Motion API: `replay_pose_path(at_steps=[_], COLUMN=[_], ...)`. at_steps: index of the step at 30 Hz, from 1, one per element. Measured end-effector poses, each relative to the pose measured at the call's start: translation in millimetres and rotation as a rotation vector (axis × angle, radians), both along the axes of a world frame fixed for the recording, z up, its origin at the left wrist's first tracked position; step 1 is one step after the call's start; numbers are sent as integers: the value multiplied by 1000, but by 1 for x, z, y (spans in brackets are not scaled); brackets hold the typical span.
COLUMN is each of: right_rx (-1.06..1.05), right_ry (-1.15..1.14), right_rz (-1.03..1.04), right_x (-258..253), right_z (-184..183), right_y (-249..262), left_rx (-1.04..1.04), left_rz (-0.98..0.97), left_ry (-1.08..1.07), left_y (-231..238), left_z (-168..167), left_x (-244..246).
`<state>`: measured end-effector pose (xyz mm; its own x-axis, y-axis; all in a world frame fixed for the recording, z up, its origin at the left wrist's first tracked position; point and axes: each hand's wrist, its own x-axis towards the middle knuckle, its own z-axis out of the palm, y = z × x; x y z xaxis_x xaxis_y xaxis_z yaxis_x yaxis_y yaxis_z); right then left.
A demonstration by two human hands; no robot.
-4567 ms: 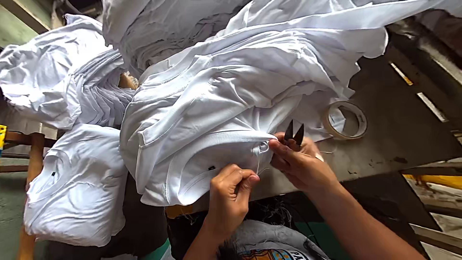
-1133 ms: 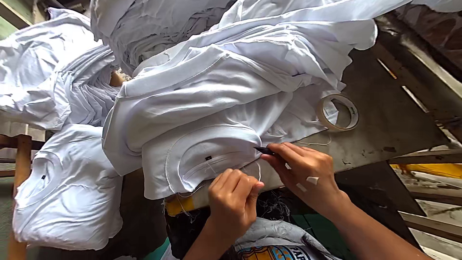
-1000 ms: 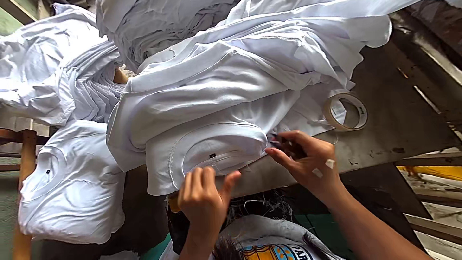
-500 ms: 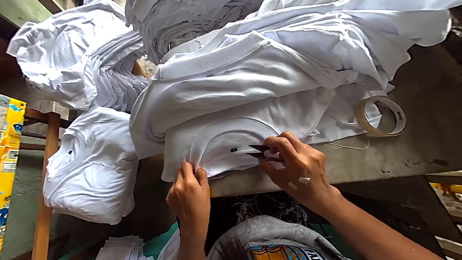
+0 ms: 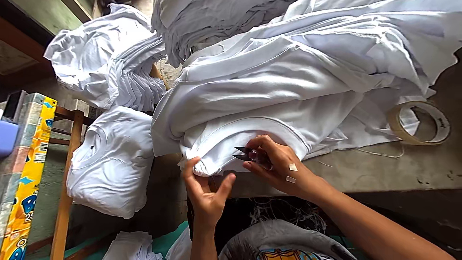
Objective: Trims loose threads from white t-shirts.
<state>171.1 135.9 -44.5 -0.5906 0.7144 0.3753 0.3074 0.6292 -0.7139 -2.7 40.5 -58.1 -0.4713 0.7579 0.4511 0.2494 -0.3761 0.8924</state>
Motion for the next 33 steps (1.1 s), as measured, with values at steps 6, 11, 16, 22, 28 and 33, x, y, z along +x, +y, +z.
replay_pose_path(at_steps=[6,11,16,22,28,33], right_rx=[158,289,127,93,414,506], right_ry=[-36,1,97,240,102,-102], right_rz=[128,253,188,229,270,75], right_x=[-2,-19,-32,-60,-29,-19], right_z=[5,9,12,16,24,20], right_y=[8,6,4,-19,-33,-19], left_rx=[122,130,117,64,156,89], left_rz=[-67,-99,-164,-41,-73,-306], left_ry=[-113,-133,-203,-71,-105,-216], left_y=[-2,-7,-16,-19,-16,-27], left_z=[-6,-6,-6,0,-3,2], left_x=[-3,6,-1,0,-8,-16])
